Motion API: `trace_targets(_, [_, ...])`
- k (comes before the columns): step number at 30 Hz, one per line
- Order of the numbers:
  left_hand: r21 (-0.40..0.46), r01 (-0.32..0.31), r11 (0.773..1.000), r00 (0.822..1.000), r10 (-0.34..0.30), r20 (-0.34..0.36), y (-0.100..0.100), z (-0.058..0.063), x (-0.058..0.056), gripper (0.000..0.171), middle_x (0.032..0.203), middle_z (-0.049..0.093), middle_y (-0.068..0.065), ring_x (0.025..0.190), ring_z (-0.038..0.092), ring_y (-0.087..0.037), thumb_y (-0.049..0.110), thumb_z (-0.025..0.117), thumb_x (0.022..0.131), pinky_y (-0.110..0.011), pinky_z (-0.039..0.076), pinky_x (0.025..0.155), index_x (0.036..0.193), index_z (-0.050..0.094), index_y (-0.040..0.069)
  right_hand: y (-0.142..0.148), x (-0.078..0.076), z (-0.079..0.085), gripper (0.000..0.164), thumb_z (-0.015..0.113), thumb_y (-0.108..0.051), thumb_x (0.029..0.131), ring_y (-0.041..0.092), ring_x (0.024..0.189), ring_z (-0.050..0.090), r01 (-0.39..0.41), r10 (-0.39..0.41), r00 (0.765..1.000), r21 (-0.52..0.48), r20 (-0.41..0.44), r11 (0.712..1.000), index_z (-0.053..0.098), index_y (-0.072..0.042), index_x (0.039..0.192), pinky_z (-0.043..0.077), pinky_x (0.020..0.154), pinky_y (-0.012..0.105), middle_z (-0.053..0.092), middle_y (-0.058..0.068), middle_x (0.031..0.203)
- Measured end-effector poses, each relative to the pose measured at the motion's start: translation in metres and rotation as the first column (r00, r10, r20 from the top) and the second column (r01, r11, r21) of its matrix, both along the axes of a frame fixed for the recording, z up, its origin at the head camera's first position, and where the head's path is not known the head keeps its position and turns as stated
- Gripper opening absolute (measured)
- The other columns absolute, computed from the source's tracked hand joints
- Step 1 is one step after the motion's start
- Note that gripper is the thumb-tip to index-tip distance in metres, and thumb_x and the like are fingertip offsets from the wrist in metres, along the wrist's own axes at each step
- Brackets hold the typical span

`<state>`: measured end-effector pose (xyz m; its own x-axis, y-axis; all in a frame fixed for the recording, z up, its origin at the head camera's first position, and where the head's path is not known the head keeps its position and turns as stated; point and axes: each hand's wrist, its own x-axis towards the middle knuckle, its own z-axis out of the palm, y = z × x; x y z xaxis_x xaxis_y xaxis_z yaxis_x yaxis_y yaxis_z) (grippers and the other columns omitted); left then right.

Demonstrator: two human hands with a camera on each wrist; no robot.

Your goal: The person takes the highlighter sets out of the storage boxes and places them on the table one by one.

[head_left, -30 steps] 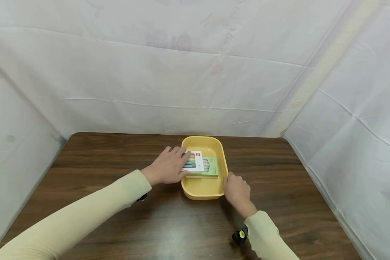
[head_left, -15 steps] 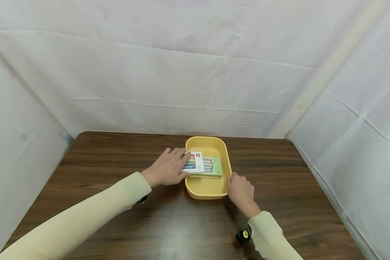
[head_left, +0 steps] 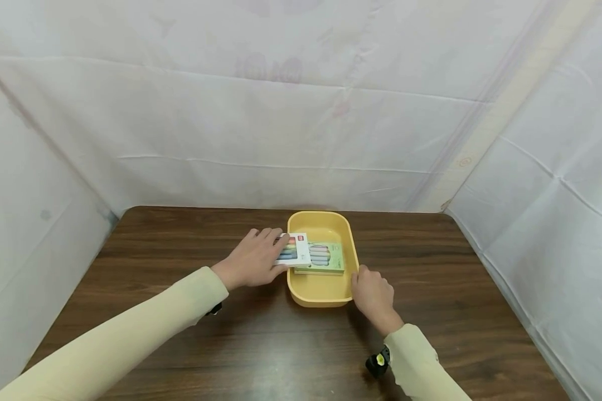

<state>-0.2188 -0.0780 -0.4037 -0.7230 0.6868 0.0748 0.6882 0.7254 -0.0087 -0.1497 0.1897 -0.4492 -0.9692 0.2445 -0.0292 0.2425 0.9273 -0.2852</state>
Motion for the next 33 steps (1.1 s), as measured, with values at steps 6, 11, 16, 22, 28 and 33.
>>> trace_targets(6, [0.018,-0.009,1.000,1.000,0.009,-0.005,-0.005,0.001,-0.001,0.068,0.143,0.046,-0.014,0.130,0.045,-0.029,0.054,0.048,0.095,-0.048,0.039,0.101,0.146,0.041,0.009,-0.002,-0.003,-0.002,0.032,0.042,-0.026,0.101,0.020,0.050,0.049,-0.015,0.015,1.000,0.001,-0.001,1.000,0.058,-0.004,0.084,0.036,0.046,0.032,0.051,0.007,0.061])
trace_targets(11, [0.010,-0.016,1.000,1.000,0.016,-0.004,-0.009,0.001,-0.002,0.068,0.144,0.045,-0.015,0.131,0.045,-0.030,0.052,0.050,0.095,-0.049,0.038,0.103,0.146,0.041,0.008,-0.002,-0.002,-0.003,0.032,0.042,-0.026,0.100,0.020,0.050,0.049,-0.013,0.013,1.000,-0.001,0.006,1.000,0.058,-0.004,0.084,0.035,0.045,0.032,0.051,0.007,0.061])
trace_targets(16, [0.009,-0.024,1.000,1.000,0.024,-0.012,-0.014,0.002,-0.004,0.067,0.144,0.045,-0.014,0.130,0.045,-0.029,0.051,0.050,0.095,-0.049,0.039,0.102,0.146,0.041,0.009,-0.001,-0.001,-0.001,0.032,0.042,-0.026,0.100,0.021,0.050,0.049,-0.014,0.014,1.000,0.004,-0.012,1.000,0.058,-0.004,0.083,0.036,0.045,0.033,0.051,0.006,0.060])
trace_targets(22, [-0.012,-0.028,1.000,0.999,0.027,-0.022,-0.017,0.002,-0.005,0.068,0.144,0.045,-0.014,0.131,0.045,-0.028,0.053,0.049,0.095,-0.046,0.040,0.100,0.146,0.040,0.009,0.002,0.000,0.001,0.033,0.042,-0.026,0.100,0.021,0.050,0.049,-0.018,0.018,1.000,0.012,-0.019,1.000,0.057,-0.005,0.081,0.035,0.044,0.033,0.050,0.007,0.060])
trace_targets(28, [-0.022,-0.034,0.999,0.999,0.034,-0.004,-0.019,0.003,-0.005,0.068,0.145,0.044,-0.014,0.131,0.044,-0.029,0.052,0.050,0.094,-0.047,0.039,0.101,0.147,0.039,0.010,0.003,0.001,0.001,0.032,0.043,-0.026,0.100,0.021,0.050,0.049,-0.018,0.018,1.000,0.014,-0.011,1.000,0.057,-0.004,0.082,0.036,0.045,0.033,0.050,0.007,0.060])
trace_targets(33, [-0.014,-0.035,0.999,0.999,0.035,0.001,-0.023,0.002,-0.004,0.068,0.145,0.044,-0.014,0.131,0.044,-0.029,0.052,0.050,0.095,-0.047,0.039,0.102,0.147,0.040,0.009,0.002,0.000,0.001,0.032,0.042,-0.026,0.100,0.020,0.050,0.049,-0.024,0.024,1.000,0.012,-0.008,1.000,0.057,-0.004,0.083,0.035,0.045,0.032,0.050,0.007,0.060])
